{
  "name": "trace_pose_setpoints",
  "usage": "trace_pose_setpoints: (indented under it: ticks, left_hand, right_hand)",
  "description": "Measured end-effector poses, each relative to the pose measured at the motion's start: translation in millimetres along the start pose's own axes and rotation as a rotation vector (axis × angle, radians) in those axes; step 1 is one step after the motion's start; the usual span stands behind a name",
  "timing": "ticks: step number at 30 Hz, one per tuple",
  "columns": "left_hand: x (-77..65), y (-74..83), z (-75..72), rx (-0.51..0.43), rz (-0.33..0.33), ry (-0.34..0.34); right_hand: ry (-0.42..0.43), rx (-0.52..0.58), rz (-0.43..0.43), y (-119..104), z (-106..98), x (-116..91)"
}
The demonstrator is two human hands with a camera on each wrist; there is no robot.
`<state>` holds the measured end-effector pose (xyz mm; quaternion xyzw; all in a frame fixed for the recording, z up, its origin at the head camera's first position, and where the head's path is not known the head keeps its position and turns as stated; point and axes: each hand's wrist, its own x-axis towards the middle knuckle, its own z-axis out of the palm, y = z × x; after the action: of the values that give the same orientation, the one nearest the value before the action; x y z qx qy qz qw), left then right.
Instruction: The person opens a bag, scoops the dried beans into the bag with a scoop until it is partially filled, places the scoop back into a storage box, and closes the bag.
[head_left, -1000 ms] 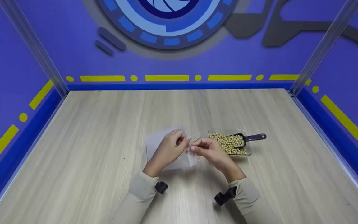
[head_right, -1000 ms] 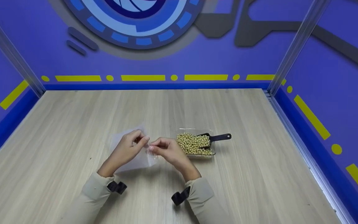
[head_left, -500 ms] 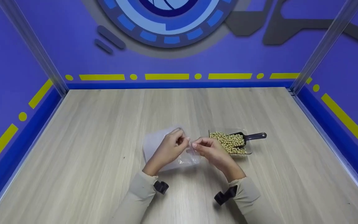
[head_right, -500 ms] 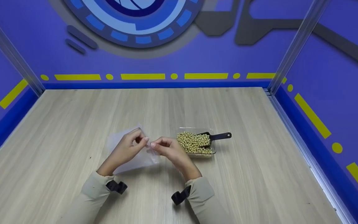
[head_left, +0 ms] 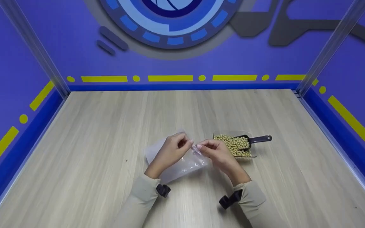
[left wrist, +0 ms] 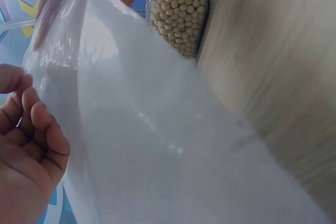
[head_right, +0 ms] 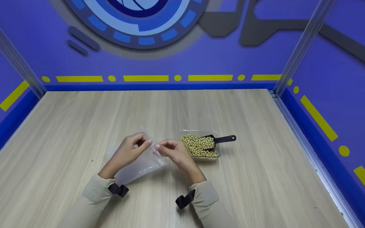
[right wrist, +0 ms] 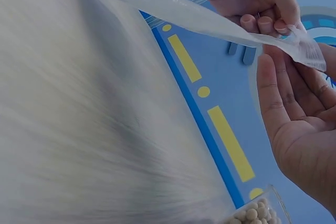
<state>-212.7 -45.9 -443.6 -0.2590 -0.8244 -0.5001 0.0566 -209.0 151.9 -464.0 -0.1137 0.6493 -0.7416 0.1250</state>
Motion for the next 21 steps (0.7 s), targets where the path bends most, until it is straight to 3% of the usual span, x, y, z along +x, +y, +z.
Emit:
trace_pose_setpoints:
  ticks: [8,21]
  left_hand:
    - [2.2,2.9,0.9,-0.009,-0.06,-0.012]
    - [1.4,2.5,5.3,-0.015,-0.03,-0.018]
  right_hand:
    - [0.018,-0.039,-0.042,-2.3,0.8,-2.1]
    - [-0.017,-0.017,-0.053,1.7,4.2,-2.2]
